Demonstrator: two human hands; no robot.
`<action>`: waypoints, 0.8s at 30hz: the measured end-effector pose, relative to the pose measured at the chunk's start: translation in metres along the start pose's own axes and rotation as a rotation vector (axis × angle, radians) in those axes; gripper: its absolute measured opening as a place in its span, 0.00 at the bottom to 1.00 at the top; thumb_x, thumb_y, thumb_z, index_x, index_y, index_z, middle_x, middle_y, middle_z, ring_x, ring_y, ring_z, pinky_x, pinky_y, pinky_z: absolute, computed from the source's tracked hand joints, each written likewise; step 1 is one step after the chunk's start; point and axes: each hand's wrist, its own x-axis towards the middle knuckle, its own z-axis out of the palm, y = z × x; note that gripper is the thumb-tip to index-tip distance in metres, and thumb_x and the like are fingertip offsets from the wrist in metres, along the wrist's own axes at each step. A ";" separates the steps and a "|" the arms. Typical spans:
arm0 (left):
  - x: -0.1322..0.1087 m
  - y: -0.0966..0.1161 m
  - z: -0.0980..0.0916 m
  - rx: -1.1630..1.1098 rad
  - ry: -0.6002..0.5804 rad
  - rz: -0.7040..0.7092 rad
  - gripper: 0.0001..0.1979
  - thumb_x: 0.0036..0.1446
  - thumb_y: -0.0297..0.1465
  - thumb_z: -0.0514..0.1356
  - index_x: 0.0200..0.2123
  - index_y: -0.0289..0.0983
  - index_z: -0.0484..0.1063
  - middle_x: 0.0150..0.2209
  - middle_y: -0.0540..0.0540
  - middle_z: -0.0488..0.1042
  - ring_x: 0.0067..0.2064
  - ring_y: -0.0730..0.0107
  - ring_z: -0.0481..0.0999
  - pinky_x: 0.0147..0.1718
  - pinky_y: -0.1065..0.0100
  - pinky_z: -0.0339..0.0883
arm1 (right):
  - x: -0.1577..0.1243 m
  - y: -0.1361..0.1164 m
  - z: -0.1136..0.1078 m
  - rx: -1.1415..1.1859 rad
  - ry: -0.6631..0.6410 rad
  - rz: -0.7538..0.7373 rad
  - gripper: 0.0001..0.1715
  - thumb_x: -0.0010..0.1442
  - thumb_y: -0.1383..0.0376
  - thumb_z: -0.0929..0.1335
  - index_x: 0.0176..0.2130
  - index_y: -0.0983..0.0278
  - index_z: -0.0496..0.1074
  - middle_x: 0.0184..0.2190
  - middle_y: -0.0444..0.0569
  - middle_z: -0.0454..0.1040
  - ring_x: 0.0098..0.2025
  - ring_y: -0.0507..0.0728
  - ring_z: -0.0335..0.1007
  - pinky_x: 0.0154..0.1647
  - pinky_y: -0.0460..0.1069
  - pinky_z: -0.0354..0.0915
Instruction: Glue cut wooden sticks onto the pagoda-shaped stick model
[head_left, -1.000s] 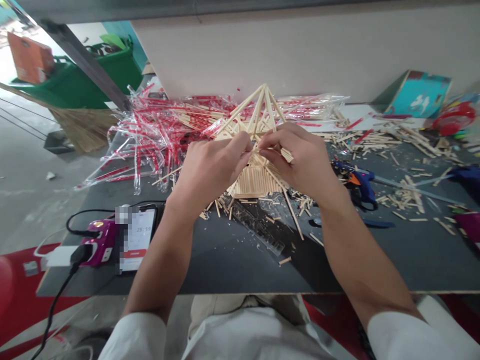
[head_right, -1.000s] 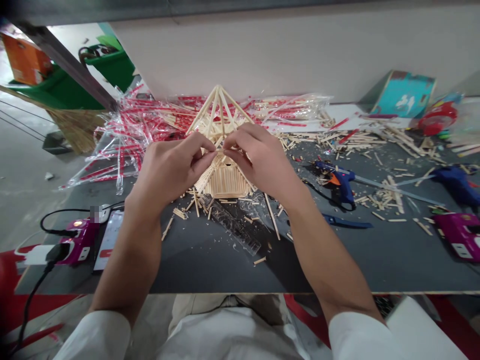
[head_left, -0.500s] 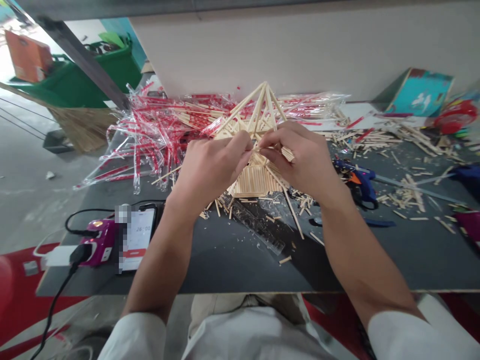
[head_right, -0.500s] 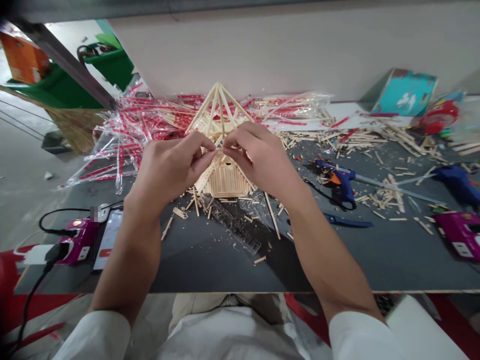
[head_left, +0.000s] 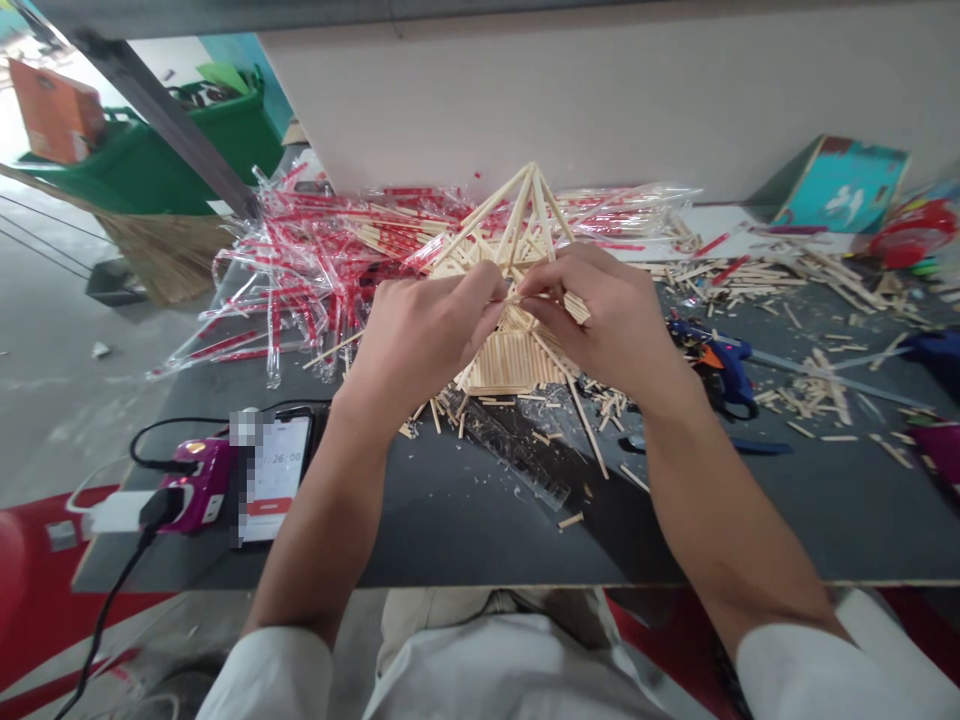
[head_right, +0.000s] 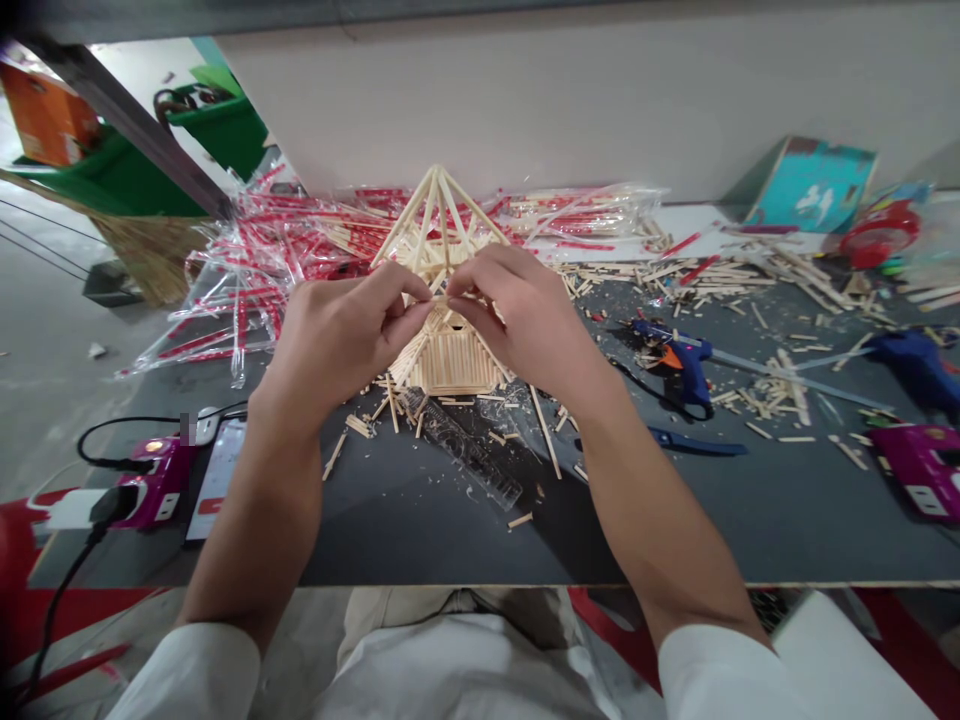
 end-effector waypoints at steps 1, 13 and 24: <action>0.000 0.000 0.000 0.005 0.003 0.004 0.07 0.70 0.36 0.57 0.42 0.41 0.73 0.25 0.53 0.70 0.26 0.74 0.69 0.33 0.68 0.61 | 0.000 0.000 0.000 -0.001 -0.003 0.005 0.05 0.72 0.64 0.67 0.42 0.59 0.74 0.37 0.47 0.75 0.41 0.58 0.72 0.45 0.55 0.67; -0.002 0.002 0.001 0.105 0.032 0.022 0.08 0.71 0.35 0.57 0.44 0.40 0.74 0.26 0.52 0.74 0.26 0.74 0.72 0.32 0.70 0.61 | -0.002 0.004 0.003 -0.003 0.023 -0.009 0.03 0.72 0.63 0.68 0.43 0.60 0.73 0.36 0.47 0.74 0.40 0.57 0.71 0.42 0.54 0.65; 0.000 0.005 -0.003 0.071 -0.008 -0.005 0.08 0.71 0.36 0.57 0.46 0.41 0.74 0.27 0.52 0.76 0.27 0.72 0.74 0.33 0.68 0.64 | -0.002 0.000 0.001 0.014 0.003 0.031 0.05 0.73 0.65 0.66 0.43 0.60 0.73 0.38 0.48 0.75 0.43 0.57 0.71 0.46 0.54 0.64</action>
